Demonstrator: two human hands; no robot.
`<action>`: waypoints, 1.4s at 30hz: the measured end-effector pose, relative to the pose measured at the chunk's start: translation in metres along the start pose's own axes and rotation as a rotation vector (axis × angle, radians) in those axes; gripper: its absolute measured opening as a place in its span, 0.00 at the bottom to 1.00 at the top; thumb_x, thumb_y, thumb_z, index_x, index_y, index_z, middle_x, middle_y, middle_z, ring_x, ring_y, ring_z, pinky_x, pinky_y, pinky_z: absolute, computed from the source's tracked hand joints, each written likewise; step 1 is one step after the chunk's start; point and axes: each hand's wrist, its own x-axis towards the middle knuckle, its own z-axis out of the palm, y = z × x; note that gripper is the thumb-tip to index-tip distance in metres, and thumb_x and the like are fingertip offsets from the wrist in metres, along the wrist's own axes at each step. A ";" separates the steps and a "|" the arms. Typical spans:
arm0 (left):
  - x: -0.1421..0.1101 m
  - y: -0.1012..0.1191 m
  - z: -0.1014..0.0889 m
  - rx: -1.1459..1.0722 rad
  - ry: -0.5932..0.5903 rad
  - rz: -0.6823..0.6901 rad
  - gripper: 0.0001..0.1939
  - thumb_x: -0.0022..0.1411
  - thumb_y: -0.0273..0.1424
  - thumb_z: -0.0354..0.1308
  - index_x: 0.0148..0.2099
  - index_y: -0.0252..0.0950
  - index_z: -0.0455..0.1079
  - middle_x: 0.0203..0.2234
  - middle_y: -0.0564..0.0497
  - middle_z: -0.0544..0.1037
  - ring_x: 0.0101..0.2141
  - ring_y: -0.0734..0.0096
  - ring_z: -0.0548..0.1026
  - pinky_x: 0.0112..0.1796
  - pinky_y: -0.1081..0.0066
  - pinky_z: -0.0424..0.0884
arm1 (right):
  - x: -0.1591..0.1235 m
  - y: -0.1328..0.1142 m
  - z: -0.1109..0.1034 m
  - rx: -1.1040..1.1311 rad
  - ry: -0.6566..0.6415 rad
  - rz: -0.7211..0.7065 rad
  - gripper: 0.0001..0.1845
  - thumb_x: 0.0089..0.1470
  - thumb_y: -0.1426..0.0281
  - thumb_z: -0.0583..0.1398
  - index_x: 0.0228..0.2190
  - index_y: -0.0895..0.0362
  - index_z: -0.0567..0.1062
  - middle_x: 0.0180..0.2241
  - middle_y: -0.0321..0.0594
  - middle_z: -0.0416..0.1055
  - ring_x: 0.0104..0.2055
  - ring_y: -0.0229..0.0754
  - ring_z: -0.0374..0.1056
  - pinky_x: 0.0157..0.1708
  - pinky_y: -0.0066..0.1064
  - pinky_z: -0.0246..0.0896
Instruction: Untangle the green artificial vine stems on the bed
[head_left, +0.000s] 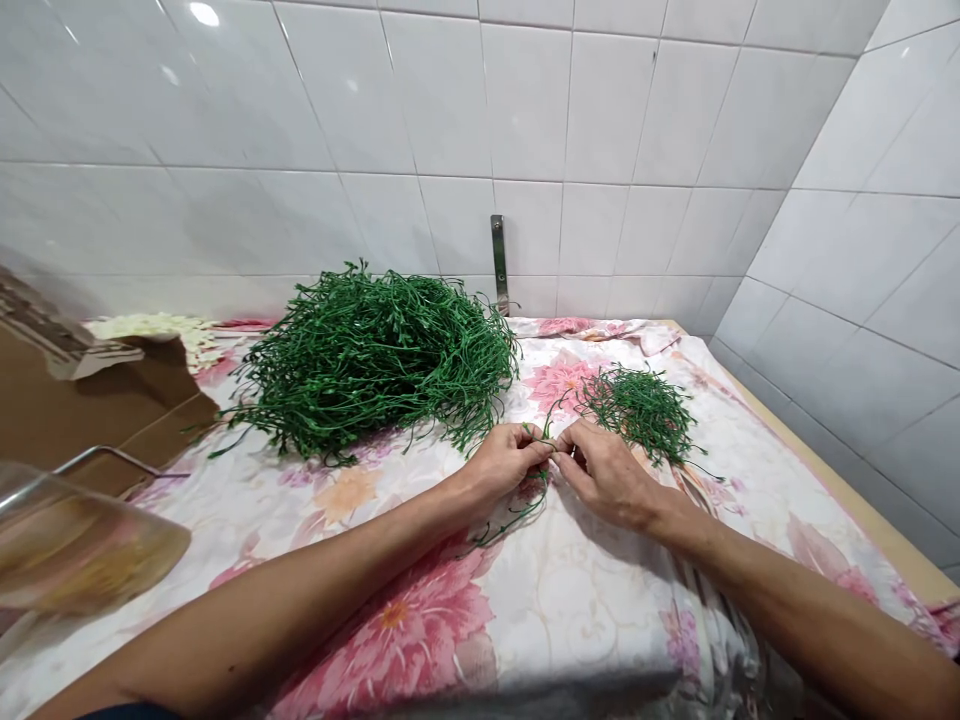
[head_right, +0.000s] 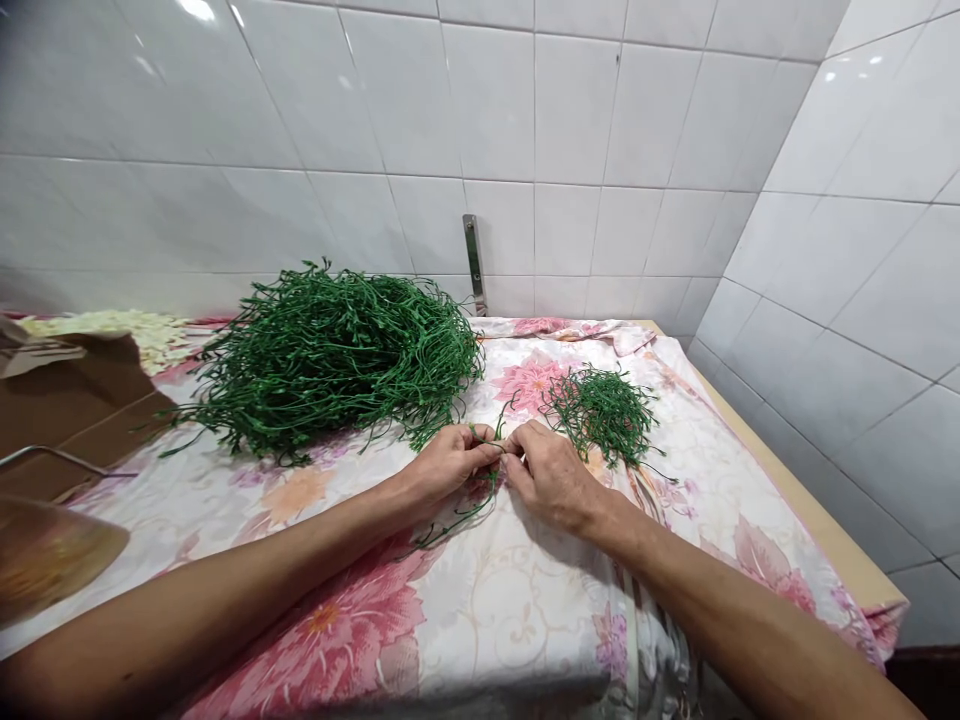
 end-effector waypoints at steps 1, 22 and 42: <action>0.000 -0.001 0.001 0.002 0.000 0.004 0.21 0.49 0.41 0.70 0.28 0.35 0.62 0.16 0.59 0.64 0.16 0.82 0.60 0.18 0.78 0.55 | 0.000 0.000 0.000 0.013 -0.006 0.012 0.07 0.60 0.75 0.57 0.30 0.55 0.66 0.29 0.37 0.66 0.31 0.40 0.61 0.34 0.32 0.55; 0.020 -0.015 -0.009 0.158 0.158 0.089 0.17 0.53 0.39 0.66 0.23 0.35 0.64 0.14 0.59 0.63 0.15 0.81 0.58 0.18 0.76 0.50 | 0.000 -0.011 -0.004 0.161 -0.107 0.150 0.08 0.62 0.69 0.56 0.29 0.54 0.69 0.25 0.35 0.67 0.27 0.39 0.62 0.29 0.31 0.57; 0.005 0.017 -0.004 -0.285 0.020 0.042 0.14 0.62 0.36 0.68 0.41 0.27 0.77 0.33 0.42 0.83 0.26 0.76 0.76 0.30 0.75 0.73 | 0.002 0.058 -0.099 -0.618 0.396 0.302 0.11 0.56 0.67 0.61 0.38 0.55 0.81 0.31 0.43 0.79 0.27 0.46 0.71 0.37 0.39 0.64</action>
